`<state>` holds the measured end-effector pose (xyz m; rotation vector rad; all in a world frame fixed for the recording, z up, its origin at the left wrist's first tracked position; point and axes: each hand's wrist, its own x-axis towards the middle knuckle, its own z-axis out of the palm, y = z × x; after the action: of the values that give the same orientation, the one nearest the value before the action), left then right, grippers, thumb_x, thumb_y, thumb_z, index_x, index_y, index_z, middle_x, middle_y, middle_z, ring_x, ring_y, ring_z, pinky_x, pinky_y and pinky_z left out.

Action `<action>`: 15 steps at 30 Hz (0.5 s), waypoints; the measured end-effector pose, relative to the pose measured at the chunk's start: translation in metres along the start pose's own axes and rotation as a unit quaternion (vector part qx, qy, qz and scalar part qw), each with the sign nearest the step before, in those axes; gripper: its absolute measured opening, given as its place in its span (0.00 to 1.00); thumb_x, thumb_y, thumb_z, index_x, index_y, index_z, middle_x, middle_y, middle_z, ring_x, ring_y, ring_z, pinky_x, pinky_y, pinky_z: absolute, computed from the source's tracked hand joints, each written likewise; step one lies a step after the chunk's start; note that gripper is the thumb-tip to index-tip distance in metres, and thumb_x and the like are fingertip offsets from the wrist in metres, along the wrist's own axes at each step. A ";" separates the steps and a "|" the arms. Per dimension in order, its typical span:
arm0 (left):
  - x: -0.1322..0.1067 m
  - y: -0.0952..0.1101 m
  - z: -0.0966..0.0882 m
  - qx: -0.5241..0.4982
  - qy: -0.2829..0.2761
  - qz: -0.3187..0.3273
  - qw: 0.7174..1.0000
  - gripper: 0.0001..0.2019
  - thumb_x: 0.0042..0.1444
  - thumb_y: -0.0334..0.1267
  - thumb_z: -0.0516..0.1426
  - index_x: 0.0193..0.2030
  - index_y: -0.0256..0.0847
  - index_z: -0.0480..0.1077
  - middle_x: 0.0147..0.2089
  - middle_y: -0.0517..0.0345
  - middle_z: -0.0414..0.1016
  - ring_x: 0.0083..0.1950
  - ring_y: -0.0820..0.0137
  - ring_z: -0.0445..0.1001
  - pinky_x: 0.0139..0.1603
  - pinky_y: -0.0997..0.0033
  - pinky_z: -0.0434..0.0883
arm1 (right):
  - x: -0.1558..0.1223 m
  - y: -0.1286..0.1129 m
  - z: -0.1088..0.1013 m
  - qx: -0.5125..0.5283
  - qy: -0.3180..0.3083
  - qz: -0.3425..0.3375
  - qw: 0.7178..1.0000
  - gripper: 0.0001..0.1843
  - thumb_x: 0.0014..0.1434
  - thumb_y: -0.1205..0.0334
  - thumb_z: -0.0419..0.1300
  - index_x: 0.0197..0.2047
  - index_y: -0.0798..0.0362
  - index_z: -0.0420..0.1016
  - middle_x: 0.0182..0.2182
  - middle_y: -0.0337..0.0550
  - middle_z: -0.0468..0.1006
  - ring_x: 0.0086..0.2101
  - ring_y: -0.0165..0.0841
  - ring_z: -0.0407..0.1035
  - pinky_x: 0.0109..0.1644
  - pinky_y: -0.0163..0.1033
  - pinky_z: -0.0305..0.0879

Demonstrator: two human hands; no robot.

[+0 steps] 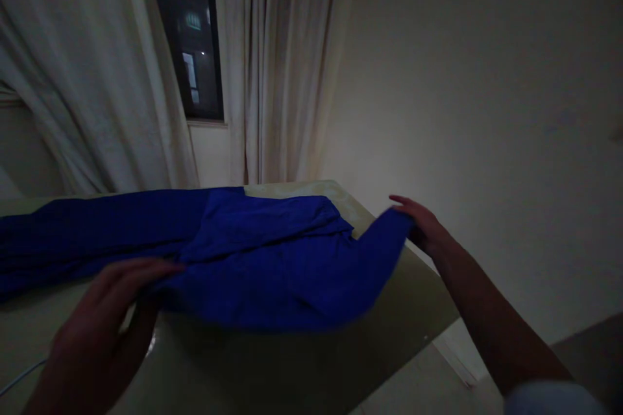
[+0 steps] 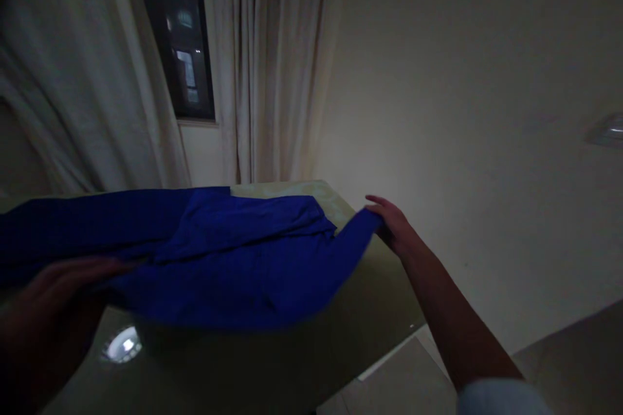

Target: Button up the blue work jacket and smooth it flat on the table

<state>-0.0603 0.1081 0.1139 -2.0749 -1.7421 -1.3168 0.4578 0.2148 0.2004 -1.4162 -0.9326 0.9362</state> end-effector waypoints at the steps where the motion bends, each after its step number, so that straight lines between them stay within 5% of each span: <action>1: 0.037 0.000 0.007 -0.004 0.042 0.006 0.999 0.15 0.68 0.49 0.50 0.55 0.56 0.73 0.53 0.54 0.74 0.56 0.56 0.75 0.62 0.47 0.74 | 0.027 -0.015 0.024 0.005 0.001 -0.017 1.000 0.25 0.59 0.65 0.65 0.60 0.55 0.72 0.30 0.38 0.79 0.27 0.27 0.71 0.32 0.29 0.69; 3: 0.105 -0.006 0.024 0.017 0.105 -0.013 0.994 0.23 0.67 0.48 0.48 0.59 0.39 0.73 0.51 0.46 0.75 0.58 0.51 0.74 0.65 0.43 0.70 | 0.072 -0.033 0.066 0.002 -0.008 -0.031 0.999 0.25 0.69 0.59 0.56 0.66 0.62 0.65 0.34 0.42 0.79 0.31 0.27 0.73 0.38 0.31 0.72; 5: 0.149 -0.026 0.043 0.031 0.080 -0.024 0.996 0.34 0.64 0.50 0.53 0.70 0.28 0.63 0.63 0.37 0.70 0.67 0.48 0.67 0.70 0.44 0.65 | 0.099 -0.032 0.095 -0.018 -0.021 -0.047 0.998 0.31 0.74 0.51 0.48 0.70 0.65 0.56 0.41 0.49 0.80 0.35 0.31 0.75 0.42 0.38 0.74; 7: 0.158 -0.055 0.063 0.051 0.016 -0.066 0.996 0.42 0.61 0.51 0.56 0.75 0.23 0.53 0.68 0.31 0.66 0.68 0.47 0.67 0.69 0.47 0.65 | 0.106 -0.010 0.108 -0.045 -0.032 -0.069 0.996 0.36 0.71 0.45 0.54 0.71 0.62 0.55 0.47 0.55 0.79 0.40 0.36 0.77 0.47 0.44 0.74; 9: 0.139 -0.089 0.081 0.083 -0.080 -0.146 0.983 0.44 0.62 0.54 0.55 0.75 0.21 0.50 0.68 0.26 0.67 0.64 0.44 0.72 0.65 0.47 0.70 | 0.097 0.030 0.109 -0.104 -0.089 -0.125 0.983 0.41 0.58 0.45 0.69 0.68 0.55 0.64 0.55 0.55 0.78 0.49 0.41 0.76 0.56 0.49 0.71; 10: 0.125 -0.107 0.089 0.094 -0.133 -0.194 0.967 0.44 0.63 0.55 0.54 0.74 0.19 0.51 0.66 0.25 0.69 0.63 0.42 0.73 0.62 0.46 0.72 | 0.088 0.055 0.108 -0.160 -0.147 -0.174 0.961 0.44 0.51 0.48 0.75 0.67 0.52 0.68 0.59 0.54 0.76 0.55 0.44 0.73 0.61 0.51 0.68; 12: 0.096 -0.138 0.102 0.089 -0.224 -0.277 0.930 0.44 0.63 0.60 0.51 0.69 0.16 0.57 0.63 0.21 0.71 0.61 0.39 0.75 0.58 0.47 0.74 | 0.070 0.104 0.105 -0.318 -0.280 -0.295 0.856 0.50 0.46 0.50 0.77 0.70 0.47 0.67 0.67 0.53 0.69 0.65 0.49 0.64 0.69 0.54 0.58; 14: 0.079 -0.160 0.111 0.069 -0.264 -0.322 0.907 0.44 0.60 0.64 0.53 0.62 0.16 0.64 0.59 0.20 0.74 0.58 0.39 0.77 0.56 0.48 0.75 | 0.058 0.145 0.105 -0.456 -0.349 -0.367 0.732 0.47 0.54 0.55 0.72 0.74 0.44 0.62 0.71 0.52 0.64 0.68 0.48 0.60 0.71 0.54 0.54; 15: 0.076 -0.165 0.115 0.057 -0.267 -0.333 0.902 0.43 0.58 0.65 0.54 0.59 0.18 0.67 0.57 0.21 0.75 0.56 0.40 0.78 0.55 0.49 0.76 | 0.055 0.158 0.106 -0.497 -0.353 -0.371 0.701 0.41 0.58 0.59 0.68 0.73 0.44 0.64 0.69 0.51 0.67 0.66 0.47 0.62 0.69 0.54 0.56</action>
<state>-0.1437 0.2853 0.0265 -1.9577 -2.8696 -0.7198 0.3836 0.2982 0.0363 -1.2264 -2.6511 0.2496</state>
